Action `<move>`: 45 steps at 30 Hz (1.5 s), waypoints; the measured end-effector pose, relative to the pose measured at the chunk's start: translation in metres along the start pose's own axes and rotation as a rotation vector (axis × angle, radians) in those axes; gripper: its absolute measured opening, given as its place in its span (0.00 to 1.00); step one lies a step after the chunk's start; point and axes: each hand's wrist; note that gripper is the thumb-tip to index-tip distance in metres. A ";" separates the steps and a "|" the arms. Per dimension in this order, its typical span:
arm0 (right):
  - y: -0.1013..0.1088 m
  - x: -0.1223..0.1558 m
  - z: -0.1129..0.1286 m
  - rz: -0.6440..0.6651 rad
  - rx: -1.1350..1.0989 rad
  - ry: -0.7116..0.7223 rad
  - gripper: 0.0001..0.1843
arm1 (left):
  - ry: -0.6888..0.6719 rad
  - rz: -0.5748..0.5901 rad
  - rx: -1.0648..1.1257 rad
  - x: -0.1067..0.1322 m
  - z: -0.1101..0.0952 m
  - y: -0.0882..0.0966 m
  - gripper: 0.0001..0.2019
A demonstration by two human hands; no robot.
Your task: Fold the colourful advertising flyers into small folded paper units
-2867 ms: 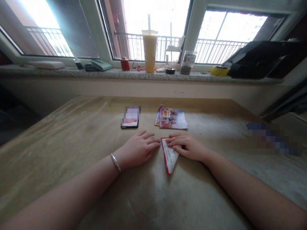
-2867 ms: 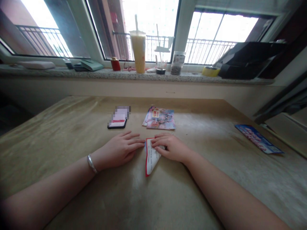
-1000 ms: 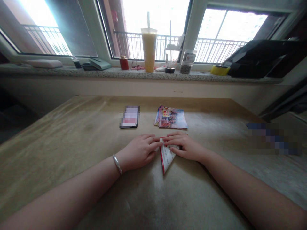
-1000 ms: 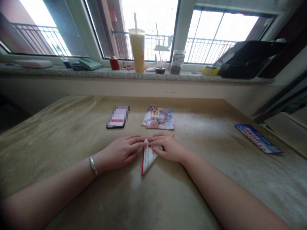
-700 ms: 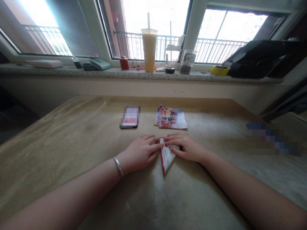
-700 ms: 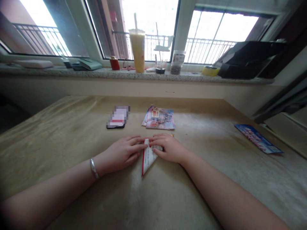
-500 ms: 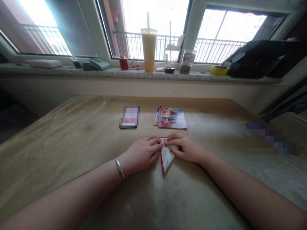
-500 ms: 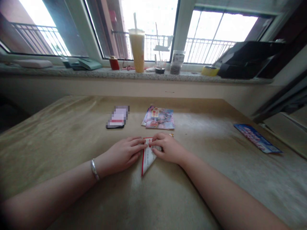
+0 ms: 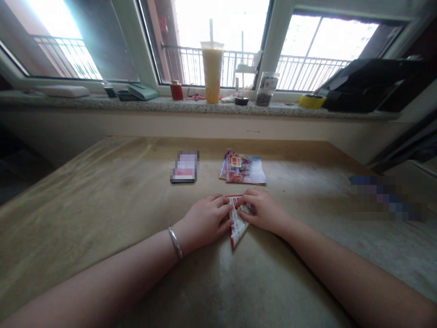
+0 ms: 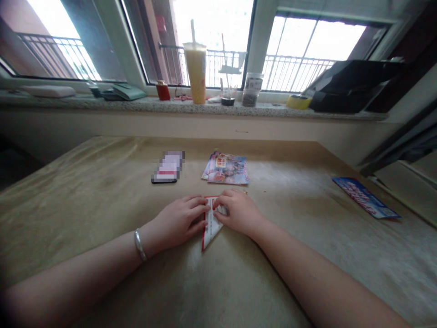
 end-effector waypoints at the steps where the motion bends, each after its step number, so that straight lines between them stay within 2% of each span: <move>1: -0.001 0.000 0.000 -0.001 -0.001 -0.006 0.07 | 0.005 -0.001 -0.004 0.000 0.000 -0.001 0.14; 5: -0.002 -0.003 -0.002 0.007 0.008 -0.021 0.04 | 0.005 0.008 -0.018 0.000 -0.002 -0.003 0.16; 24: 0.004 -0.001 -0.008 0.090 -0.027 0.008 0.09 | 0.029 0.042 -0.037 0.003 -0.007 0.001 0.23; 45: 0.003 0.000 -0.012 0.033 -0.057 0.042 0.10 | -0.004 0.070 0.004 0.005 -0.006 -0.004 0.24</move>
Point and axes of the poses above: each hand's wrist, its own x-axis away from the middle knuckle, its own y-axis out of the back of the hand, z = x × y, and after that the axes turned 10 degrees about -x, right-handed
